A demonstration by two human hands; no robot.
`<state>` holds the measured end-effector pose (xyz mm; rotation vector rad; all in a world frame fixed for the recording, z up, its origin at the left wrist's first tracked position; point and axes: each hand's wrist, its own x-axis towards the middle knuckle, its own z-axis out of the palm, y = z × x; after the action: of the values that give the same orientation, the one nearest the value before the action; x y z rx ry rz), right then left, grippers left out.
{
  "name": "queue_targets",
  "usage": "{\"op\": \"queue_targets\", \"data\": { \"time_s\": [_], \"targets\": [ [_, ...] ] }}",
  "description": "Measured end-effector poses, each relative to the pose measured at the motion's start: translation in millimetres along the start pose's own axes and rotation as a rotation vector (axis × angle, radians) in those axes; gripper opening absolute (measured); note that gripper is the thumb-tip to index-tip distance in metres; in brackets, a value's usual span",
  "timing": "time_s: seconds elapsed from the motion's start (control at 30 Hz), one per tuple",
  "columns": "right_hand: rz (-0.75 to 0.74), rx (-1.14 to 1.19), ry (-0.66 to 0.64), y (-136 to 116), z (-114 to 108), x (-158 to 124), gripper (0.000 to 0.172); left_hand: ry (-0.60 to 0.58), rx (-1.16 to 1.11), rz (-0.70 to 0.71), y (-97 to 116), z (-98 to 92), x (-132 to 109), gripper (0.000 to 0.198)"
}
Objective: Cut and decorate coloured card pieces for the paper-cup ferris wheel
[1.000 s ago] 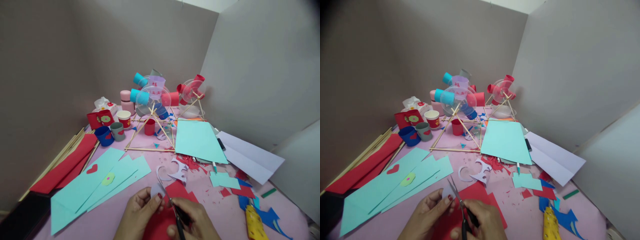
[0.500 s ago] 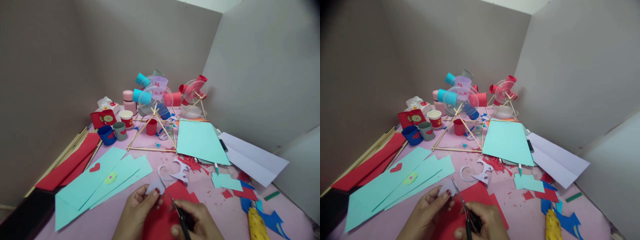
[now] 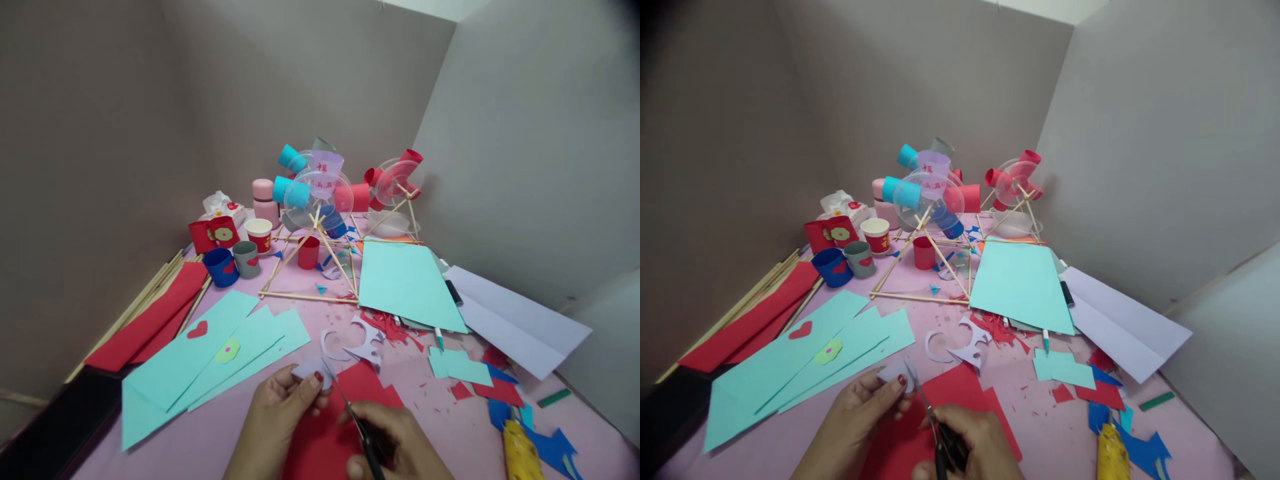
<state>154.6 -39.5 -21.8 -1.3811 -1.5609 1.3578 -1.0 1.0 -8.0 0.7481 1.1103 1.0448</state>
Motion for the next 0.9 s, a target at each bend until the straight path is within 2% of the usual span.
{"op": "queue_targets", "data": {
  "time_s": [0.27,0.9],
  "targets": [
    [-0.043,0.063,-0.006,3.9,-0.8,-0.3,0.040,-0.022,0.032,-0.027,-0.8,-3.5,1.3,0.024],
    [-0.012,0.049,-0.042,4.8,-4.8,-1.4,0.041,-0.031,-0.048,0.003,-2.8,-7.6,5.8,0.019]
  ]
}}
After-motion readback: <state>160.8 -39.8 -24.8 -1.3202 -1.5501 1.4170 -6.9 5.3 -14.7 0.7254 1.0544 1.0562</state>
